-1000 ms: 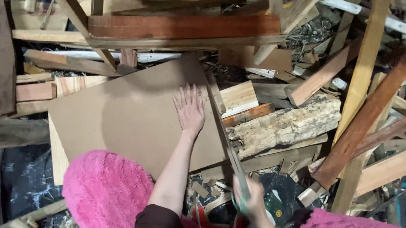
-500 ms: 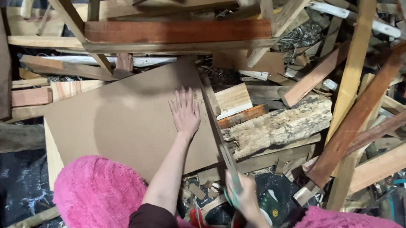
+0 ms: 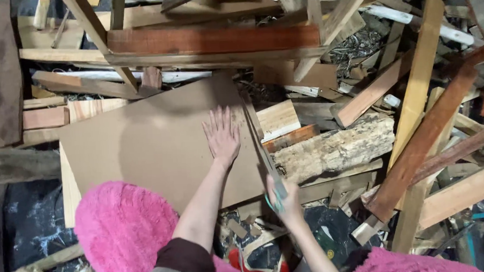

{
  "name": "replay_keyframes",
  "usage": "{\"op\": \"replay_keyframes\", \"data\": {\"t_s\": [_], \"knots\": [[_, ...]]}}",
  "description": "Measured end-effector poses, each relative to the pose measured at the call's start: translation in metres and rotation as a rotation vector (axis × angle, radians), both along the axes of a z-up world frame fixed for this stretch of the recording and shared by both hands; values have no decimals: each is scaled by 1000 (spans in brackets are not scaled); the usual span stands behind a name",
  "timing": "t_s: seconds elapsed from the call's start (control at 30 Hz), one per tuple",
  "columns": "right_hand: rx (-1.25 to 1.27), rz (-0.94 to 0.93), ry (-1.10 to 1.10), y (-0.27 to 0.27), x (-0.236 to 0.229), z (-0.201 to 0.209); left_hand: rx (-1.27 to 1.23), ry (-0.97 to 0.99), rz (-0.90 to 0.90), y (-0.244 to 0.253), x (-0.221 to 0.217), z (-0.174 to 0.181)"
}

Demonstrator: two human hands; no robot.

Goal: Sawing a thin wooden board and moving it within a cluttered workshop

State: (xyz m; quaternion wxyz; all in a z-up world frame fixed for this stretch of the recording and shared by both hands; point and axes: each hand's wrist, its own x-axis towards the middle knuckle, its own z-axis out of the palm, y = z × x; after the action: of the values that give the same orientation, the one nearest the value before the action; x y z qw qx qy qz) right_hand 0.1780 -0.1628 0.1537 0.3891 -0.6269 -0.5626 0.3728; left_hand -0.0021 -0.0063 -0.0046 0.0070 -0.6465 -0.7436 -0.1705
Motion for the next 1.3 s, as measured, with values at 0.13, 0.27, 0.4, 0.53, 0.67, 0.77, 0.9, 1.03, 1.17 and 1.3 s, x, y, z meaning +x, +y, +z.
{"op": "replay_keyframes", "data": {"t_s": [0.13, 0.27, 0.4, 0.53, 0.67, 0.77, 0.9, 1.03, 1.17, 1.3], "knots": [[30, 4, 11, -66, 31, -29, -20, -20, -23, 0, 0, -2], [-164, -82, 179, -33, 14, -9, -55, -26, -11, -4, -2, 0], [-2, -40, 72, 57, -15, -74, -10, -25, -19, -2, 0, 6], [7, -50, 35, 18, -17, -39, -15, 1, -24, 7, -1, -2], [-4, -53, -66, -84, 23, -22, 2, -45, -26, -1, -2, -12], [-17, 19, -7, -85, 30, -4, -11, -55, -33, 4, -2, -1], [310, 140, -76, 2, 17, -37, -118, -55, -49, 8, -4, 2], [-27, 117, 87, 33, -10, -31, -76, -26, -63, 7, -3, 9], [-165, 78, 88, -55, 17, -10, -35, -81, -58, -7, -1, 19], [89, 218, -45, -86, 38, 15, -106, -59, -57, 1, -4, 14]]}}
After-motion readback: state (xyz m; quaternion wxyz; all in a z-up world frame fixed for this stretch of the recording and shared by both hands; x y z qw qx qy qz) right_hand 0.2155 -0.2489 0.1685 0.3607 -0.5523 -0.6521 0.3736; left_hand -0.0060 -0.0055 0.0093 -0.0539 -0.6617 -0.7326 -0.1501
